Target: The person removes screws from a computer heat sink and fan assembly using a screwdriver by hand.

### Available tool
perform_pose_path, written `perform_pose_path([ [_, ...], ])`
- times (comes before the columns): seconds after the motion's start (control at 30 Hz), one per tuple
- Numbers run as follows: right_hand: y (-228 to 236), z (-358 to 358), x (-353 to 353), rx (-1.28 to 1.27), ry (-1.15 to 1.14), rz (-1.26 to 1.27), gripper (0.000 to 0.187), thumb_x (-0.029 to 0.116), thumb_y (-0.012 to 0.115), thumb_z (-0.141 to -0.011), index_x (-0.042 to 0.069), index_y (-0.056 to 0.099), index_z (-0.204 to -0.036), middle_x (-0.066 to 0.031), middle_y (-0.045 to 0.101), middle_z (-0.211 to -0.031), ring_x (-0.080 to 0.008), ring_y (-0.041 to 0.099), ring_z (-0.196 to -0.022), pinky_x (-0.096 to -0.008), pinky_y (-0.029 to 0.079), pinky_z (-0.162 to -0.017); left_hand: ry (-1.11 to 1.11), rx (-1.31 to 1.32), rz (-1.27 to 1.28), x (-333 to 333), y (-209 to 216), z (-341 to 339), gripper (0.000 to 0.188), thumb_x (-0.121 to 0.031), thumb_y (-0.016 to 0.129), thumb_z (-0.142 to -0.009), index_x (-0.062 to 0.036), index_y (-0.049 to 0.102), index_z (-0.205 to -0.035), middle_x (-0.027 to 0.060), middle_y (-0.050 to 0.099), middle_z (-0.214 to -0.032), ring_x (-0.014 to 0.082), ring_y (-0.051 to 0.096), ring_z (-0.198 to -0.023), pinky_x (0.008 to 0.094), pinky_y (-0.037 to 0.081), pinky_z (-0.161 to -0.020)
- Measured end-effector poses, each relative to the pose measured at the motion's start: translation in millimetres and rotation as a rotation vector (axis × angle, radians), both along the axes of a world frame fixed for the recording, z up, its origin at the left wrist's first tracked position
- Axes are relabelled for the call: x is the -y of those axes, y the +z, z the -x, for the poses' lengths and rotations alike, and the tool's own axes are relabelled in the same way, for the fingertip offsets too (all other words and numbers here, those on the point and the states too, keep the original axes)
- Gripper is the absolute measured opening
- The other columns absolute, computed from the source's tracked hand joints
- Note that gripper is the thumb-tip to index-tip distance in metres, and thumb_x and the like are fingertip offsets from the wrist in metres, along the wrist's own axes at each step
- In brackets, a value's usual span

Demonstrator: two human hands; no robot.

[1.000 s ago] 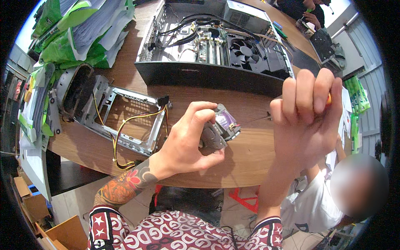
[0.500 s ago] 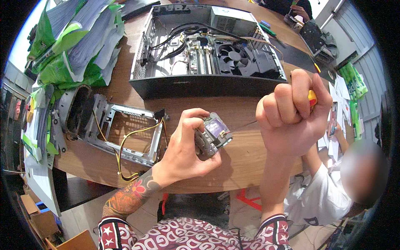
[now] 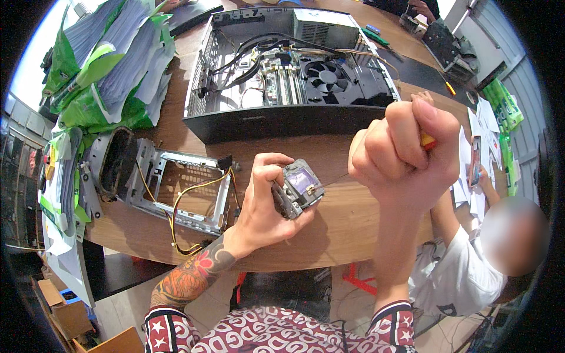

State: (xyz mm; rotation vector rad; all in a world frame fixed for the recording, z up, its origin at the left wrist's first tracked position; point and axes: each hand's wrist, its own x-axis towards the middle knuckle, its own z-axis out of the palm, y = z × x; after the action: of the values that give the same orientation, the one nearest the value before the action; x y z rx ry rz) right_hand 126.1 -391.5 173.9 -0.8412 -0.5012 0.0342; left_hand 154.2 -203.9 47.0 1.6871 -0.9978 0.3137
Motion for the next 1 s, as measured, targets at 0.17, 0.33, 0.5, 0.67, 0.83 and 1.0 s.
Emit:
perform_pose_path([
  [0.17, 2.3, -12.7, 9.0, 0.161, 0.301, 0.102, 0.047, 0.03, 0.038, -0.098, 0.014, 0.03, -0.054, 0.0015, 0.028, -0.049, -0.0112, 0.023, -0.043, -0.0299, 0.021, -0.043, -0.008, -0.013, -0.011, -1.0, 2.7, 0.3, 0.068, -0.01, 0.086, -0.065, -0.0067, 0.034, -0.109, 0.0235, 0.049, -0.115, 0.0327, 0.057, -0.095, 0.0379, 0.05, -0.072],
  [0.33, 1.8, -16.0, -4.5, 0.168, 0.248, 0.119, 0.036, 0.034, 0.035, -0.103, 0.013, 0.037, -0.074, 0.0006, 0.039, -0.057, -0.0127, 0.031, -0.049, -0.0258, 0.029, -0.044, -0.013, -0.002, -0.007, -2.2, -0.8, -1.4, 0.067, -0.011, 0.086, -0.066, -0.0066, 0.034, -0.108, 0.023, 0.049, -0.115, 0.0322, 0.057, -0.094, 0.0384, 0.05, -0.072],
  [0.5, 1.8, 3.9, -19.5, -0.037, -0.336, 0.011, 0.039, 0.036, 0.036, -0.107, 0.014, 0.036, -0.074, 0.0024, 0.032, -0.062, -0.009, 0.031, -0.054, -0.0236, 0.024, -0.044, 0.003, -0.024, -0.015, -3.1, 1.3, 2.9, 0.066, -0.012, 0.086, -0.067, -0.0066, 0.035, -0.108, 0.0224, 0.049, -0.114, 0.0331, 0.057, -0.094, 0.0394, 0.049, -0.074],
  [0.67, -3.4, 11.4, -31.6, -0.024, -0.592, -0.064, 0.044, 0.036, 0.037, -0.106, 0.018, 0.031, -0.067, 0.0049, 0.024, -0.053, -0.0064, 0.018, -0.043, -0.0239, 0.014, -0.037, 0.0, 0.019, -0.008, -4.4, 1.1, 0.7, 0.065, -0.012, 0.086, -0.066, -0.0061, 0.035, -0.107, 0.0223, 0.049, -0.113, 0.0328, 0.056, -0.093, 0.0388, 0.049, -0.072],
  [0.83, 3.1, -7.8, -18.9, -0.009, -0.189, -0.074, 0.044, 0.031, 0.033, -0.105, 0.018, 0.029, -0.064, 0.0052, 0.021, -0.045, -0.0064, 0.011, -0.037, -0.0238, 0.011, -0.033, 0.012, -0.003, -0.029, -2.1, 3.2, 0.1, 0.065, -0.012, 0.086, -0.066, -0.0058, 0.035, -0.106, 0.0226, 0.049, -0.112, 0.0329, 0.056, -0.091, 0.0382, 0.048, -0.07],
  [1.0, 5.3, -18.3, -9.1, -0.044, 0.027, -0.018, 0.045, 0.035, 0.04, -0.101, 0.016, 0.029, -0.061, 0.0036, 0.022, -0.048, -0.0079, 0.014, -0.042, -0.0281, 0.013, -0.038, -0.002, -0.026, 0.006, -2.2, 0.7, -4.8, 0.065, -0.011, 0.086, -0.066, -0.006, 0.035, -0.105, 0.0228, 0.049, -0.112, 0.0336, 0.057, -0.092, 0.0396, 0.049, -0.072],
])
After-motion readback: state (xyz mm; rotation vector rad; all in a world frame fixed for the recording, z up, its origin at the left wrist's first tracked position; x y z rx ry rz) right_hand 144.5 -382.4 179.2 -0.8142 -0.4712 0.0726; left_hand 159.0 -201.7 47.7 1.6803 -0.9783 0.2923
